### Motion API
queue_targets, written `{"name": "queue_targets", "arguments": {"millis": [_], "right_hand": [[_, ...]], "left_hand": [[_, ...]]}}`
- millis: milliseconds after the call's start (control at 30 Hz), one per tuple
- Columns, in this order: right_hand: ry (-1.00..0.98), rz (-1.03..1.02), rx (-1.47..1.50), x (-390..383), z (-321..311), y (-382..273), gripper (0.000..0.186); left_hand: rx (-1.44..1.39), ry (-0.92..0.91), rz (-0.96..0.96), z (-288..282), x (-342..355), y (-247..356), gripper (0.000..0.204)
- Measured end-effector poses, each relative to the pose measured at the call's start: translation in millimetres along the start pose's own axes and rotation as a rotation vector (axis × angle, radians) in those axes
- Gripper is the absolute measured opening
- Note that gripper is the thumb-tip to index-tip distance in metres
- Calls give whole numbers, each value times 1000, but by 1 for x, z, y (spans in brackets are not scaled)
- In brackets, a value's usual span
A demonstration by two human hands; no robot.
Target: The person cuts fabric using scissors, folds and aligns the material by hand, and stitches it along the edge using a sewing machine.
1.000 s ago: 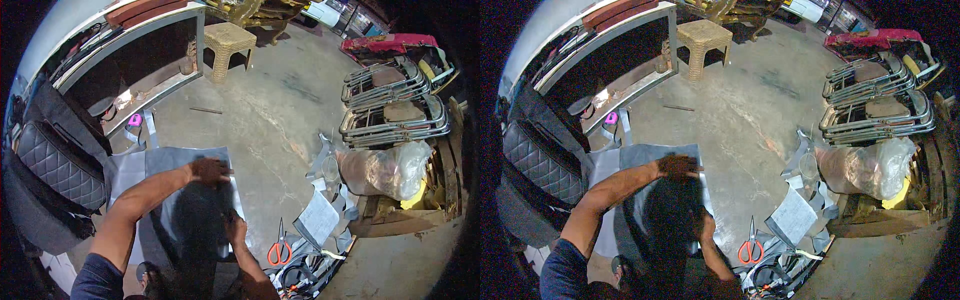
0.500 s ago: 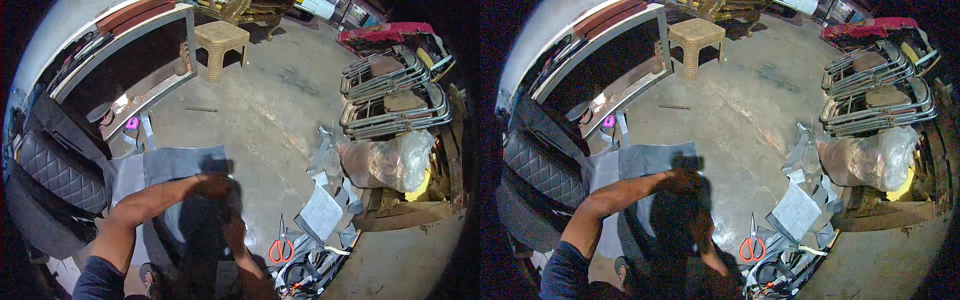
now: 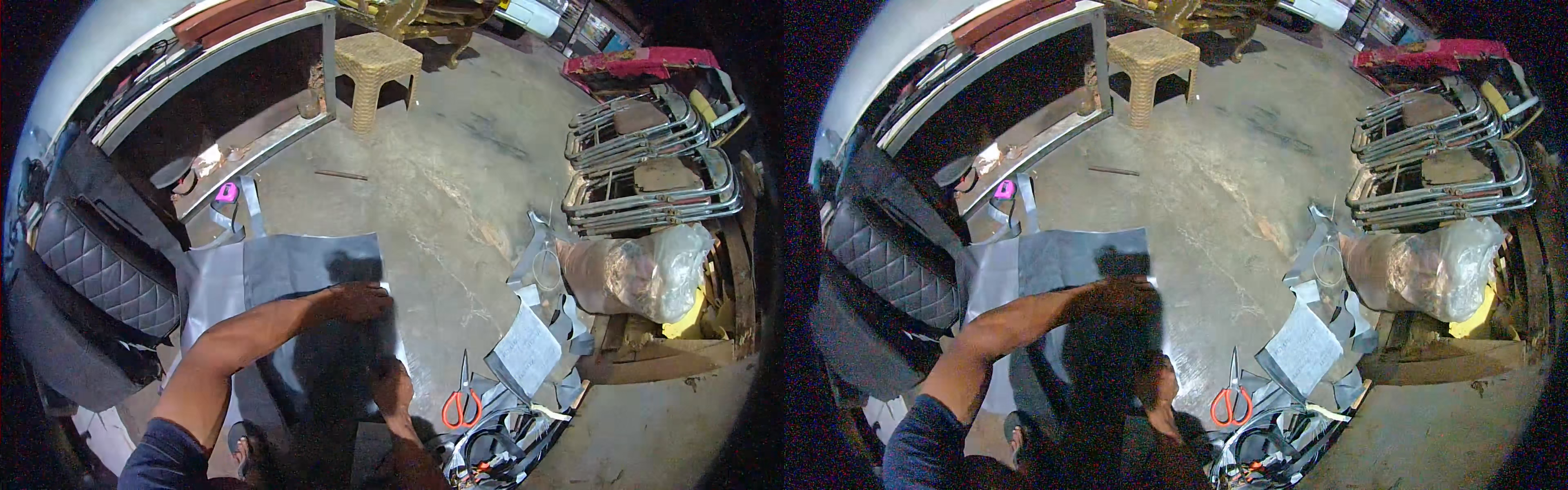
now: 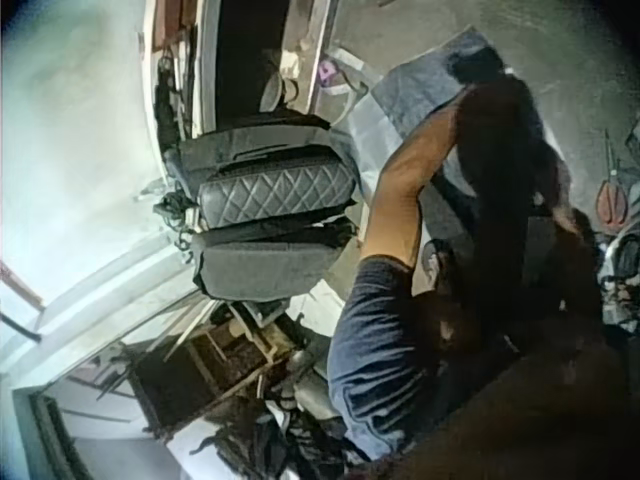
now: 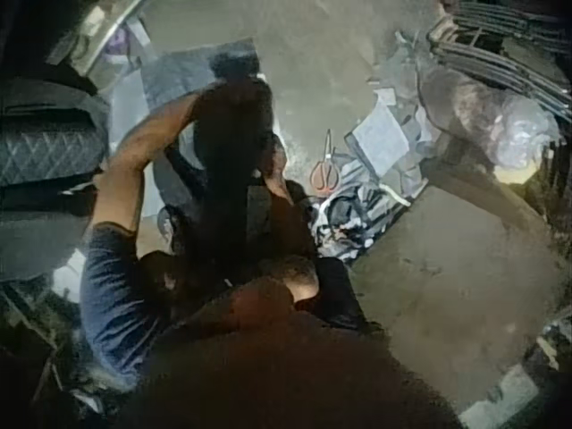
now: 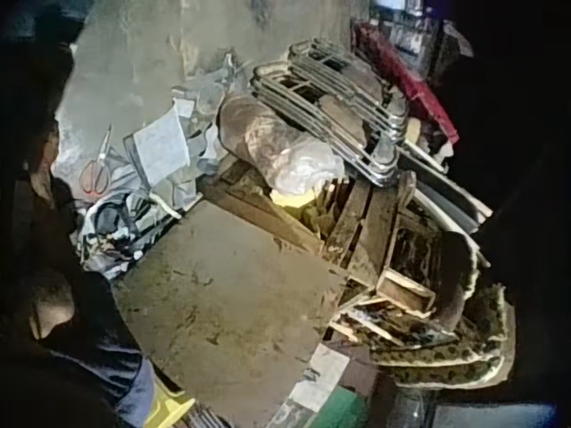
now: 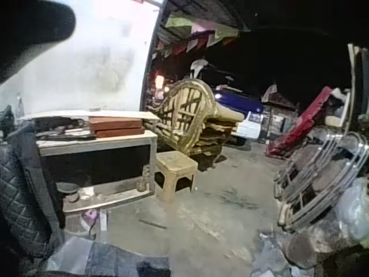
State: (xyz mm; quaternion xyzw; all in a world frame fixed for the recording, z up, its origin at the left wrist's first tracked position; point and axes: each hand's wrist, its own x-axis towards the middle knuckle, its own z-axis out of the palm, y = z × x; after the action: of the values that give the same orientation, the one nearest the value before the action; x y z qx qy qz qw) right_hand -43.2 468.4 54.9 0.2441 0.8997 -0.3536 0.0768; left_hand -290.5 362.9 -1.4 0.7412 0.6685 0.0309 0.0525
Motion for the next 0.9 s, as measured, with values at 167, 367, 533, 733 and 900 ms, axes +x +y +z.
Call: {"name": "queue_targets", "arguments": {"millis": [167,367,533,733,900], "right_hand": [[111,-199,80,5,20,16,29],[68,75,779,8,37,53,30],[145,-302,-6,5,20,9,25],[165,-188,167,10,31,47,29],[69,-141,-120,9,14,22,35]], "left_hand": [[-141,179,-116,44,-21,0,26],[-231,321,-52,4,-13,-25,14],[-208,376,85,52,-54,-54,21],[-104,478,-740,-63,-81,34,40],[-24,509,-1562,-59,-214,175,42]]}}
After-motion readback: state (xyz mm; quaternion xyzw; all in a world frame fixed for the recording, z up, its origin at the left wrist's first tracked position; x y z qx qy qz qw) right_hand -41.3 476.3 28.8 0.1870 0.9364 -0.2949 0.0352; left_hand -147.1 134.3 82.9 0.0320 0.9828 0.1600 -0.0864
